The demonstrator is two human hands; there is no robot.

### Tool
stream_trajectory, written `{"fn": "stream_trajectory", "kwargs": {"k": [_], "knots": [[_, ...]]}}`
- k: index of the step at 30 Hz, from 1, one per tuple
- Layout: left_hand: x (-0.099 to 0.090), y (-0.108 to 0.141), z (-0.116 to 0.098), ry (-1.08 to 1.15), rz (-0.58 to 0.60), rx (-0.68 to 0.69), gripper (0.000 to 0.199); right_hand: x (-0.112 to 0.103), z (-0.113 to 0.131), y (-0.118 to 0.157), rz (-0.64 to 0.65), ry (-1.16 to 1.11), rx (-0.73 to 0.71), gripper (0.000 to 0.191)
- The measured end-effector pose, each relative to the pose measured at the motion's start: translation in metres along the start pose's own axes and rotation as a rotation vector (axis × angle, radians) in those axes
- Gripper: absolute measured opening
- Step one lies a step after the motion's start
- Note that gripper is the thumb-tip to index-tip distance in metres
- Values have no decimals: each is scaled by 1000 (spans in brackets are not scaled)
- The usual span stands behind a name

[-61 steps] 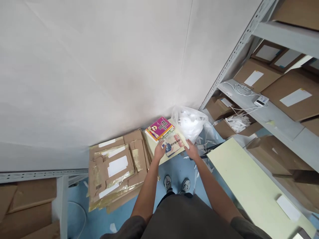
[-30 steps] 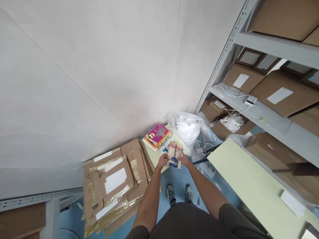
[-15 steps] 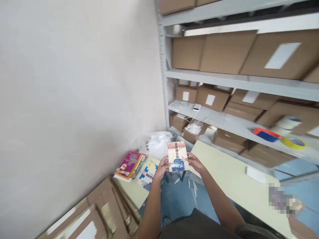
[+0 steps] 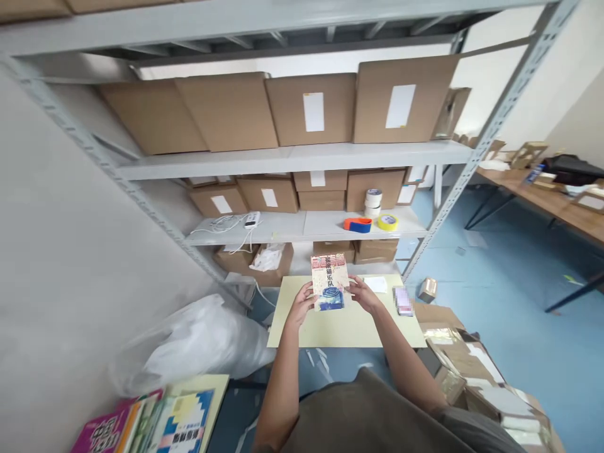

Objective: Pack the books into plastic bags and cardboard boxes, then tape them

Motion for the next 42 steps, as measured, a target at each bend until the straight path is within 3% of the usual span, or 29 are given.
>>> {"fn": "stream_trajectory", "kwargs": {"k": [2, 5, 15, 17, 19, 21, 23, 26, 28, 31, 35, 38, 40, 42], "knots": [[17, -16, -4, 5, 55, -4, 83, -17, 5, 3, -22, -2, 0, 67], [24, -35, -7, 32, 109, -19, 82, -27, 8, 2, -53, -30, -3, 69], [0, -74, -6, 13, 156, -52, 84, -11, 1, -14, -202, -152, -38, 67], [-6, -79, -9, -36, 93, -20, 82, -8, 1, -15, -215, -157, -56, 66], [-8, -79, -15, -118, -47, 64, 73, -3, 1, -17, -226, -127, -82, 65], [-1, -76, -21, -190, -136, 163, 59, 5, 0, -19, -228, -70, -124, 63], [16, -71, -25, -214, -83, 234, 52, 19, -3, -24, -208, 13, -195, 59], [41, -64, -29, -163, 2, 270, 64, 45, -13, -32, -155, 185, -326, 50], [44, -63, -32, -122, 6, 250, 70, 57, -21, -36, -114, 288, -365, 45], [28, -67, -39, -25, 52, 209, 70, 54, -27, -38, -143, 373, -355, 49], [-6, -71, -48, 140, 249, 101, 81, 21, -14, -31, -424, 429, -251, 64], [-17, -70, -48, 165, 365, 9, 90, 14, -7, -26, -307, 206, -102, 61], [-18, -71, -46, 163, 385, -8, 92, 17, -4, -23, -208, 50, -64, 54], [-18, -74, -41, 156, 372, -1, 91, 20, -1, -19, -198, -23, -64, 52]]}}
Point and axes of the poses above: each hand's wrist, its own y-axis away from the middle knuckle, its own x-axis out of the palm, z = x × y, the point moved 3 cm from there along -y, towards the middle knuckle, and after that the axes turned 12 degrees about -x, right-handed, at the moved point
